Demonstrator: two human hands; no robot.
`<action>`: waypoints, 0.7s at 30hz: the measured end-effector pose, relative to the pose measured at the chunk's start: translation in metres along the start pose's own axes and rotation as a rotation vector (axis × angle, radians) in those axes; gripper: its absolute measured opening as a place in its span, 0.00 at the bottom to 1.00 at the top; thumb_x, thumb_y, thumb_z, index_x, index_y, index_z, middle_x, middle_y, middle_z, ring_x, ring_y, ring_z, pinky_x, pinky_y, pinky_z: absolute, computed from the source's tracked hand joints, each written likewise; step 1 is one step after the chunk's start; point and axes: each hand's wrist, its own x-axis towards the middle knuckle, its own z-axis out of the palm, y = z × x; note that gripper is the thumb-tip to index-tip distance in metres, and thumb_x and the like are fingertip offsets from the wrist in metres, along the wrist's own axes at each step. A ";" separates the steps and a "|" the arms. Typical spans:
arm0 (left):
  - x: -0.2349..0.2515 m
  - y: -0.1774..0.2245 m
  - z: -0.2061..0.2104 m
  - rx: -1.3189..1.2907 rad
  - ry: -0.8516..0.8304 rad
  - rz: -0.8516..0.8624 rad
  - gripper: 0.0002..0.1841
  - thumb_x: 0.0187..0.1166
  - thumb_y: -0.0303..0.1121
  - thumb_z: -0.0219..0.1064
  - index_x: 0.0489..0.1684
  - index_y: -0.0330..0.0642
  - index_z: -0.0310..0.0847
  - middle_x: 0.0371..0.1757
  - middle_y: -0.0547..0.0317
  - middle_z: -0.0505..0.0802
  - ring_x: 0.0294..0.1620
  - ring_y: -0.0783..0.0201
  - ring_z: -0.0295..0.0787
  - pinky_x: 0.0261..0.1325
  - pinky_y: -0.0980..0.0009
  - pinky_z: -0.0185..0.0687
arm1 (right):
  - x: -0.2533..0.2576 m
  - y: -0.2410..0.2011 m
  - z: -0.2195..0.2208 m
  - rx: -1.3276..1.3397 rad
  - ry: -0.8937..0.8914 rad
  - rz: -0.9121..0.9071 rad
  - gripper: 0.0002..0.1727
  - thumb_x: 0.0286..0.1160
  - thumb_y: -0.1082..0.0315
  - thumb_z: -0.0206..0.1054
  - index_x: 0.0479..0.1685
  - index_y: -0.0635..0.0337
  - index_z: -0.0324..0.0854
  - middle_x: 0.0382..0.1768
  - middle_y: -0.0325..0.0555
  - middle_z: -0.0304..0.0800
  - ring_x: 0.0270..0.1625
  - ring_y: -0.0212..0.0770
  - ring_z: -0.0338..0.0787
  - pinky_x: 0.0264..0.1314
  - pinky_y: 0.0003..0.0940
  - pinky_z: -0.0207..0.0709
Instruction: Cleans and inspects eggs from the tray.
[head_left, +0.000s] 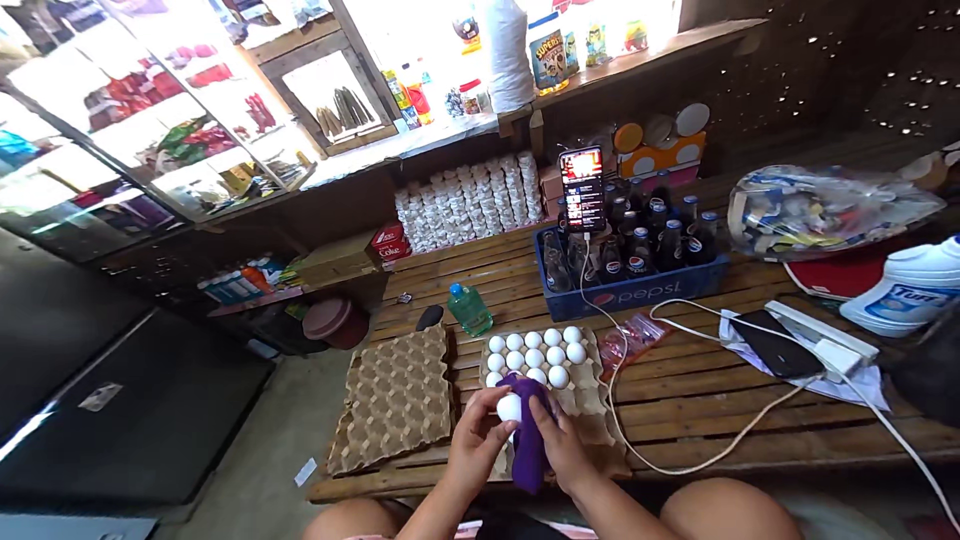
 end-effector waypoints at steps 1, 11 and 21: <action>0.000 0.002 0.001 -0.032 -0.011 -0.018 0.27 0.77 0.30 0.72 0.76 0.36 0.72 0.68 0.53 0.87 0.59 0.62 0.90 0.62 0.64 0.89 | -0.001 -0.006 0.001 0.021 0.023 0.076 0.32 0.88 0.52 0.54 0.83 0.65 0.64 0.74 0.49 0.80 0.73 0.29 0.81 0.77 0.28 0.74; 0.004 0.014 0.015 -0.422 0.244 -0.446 0.14 0.90 0.35 0.53 0.66 0.38 0.71 0.48 0.52 0.93 0.47 0.62 0.94 0.54 0.63 0.90 | 0.011 0.034 -0.005 -0.494 -0.070 -0.624 0.25 0.78 0.46 0.69 0.74 0.34 0.80 0.80 0.52 0.73 0.82 0.45 0.73 0.82 0.46 0.72; 0.001 0.016 0.015 -0.440 0.126 -0.477 0.22 0.84 0.31 0.60 0.75 0.33 0.70 0.61 0.49 0.91 0.56 0.59 0.92 0.62 0.61 0.88 | 0.004 0.001 0.000 -0.040 0.049 0.013 0.32 0.86 0.56 0.59 0.81 0.70 0.64 0.72 0.54 0.80 0.71 0.31 0.83 0.76 0.28 0.75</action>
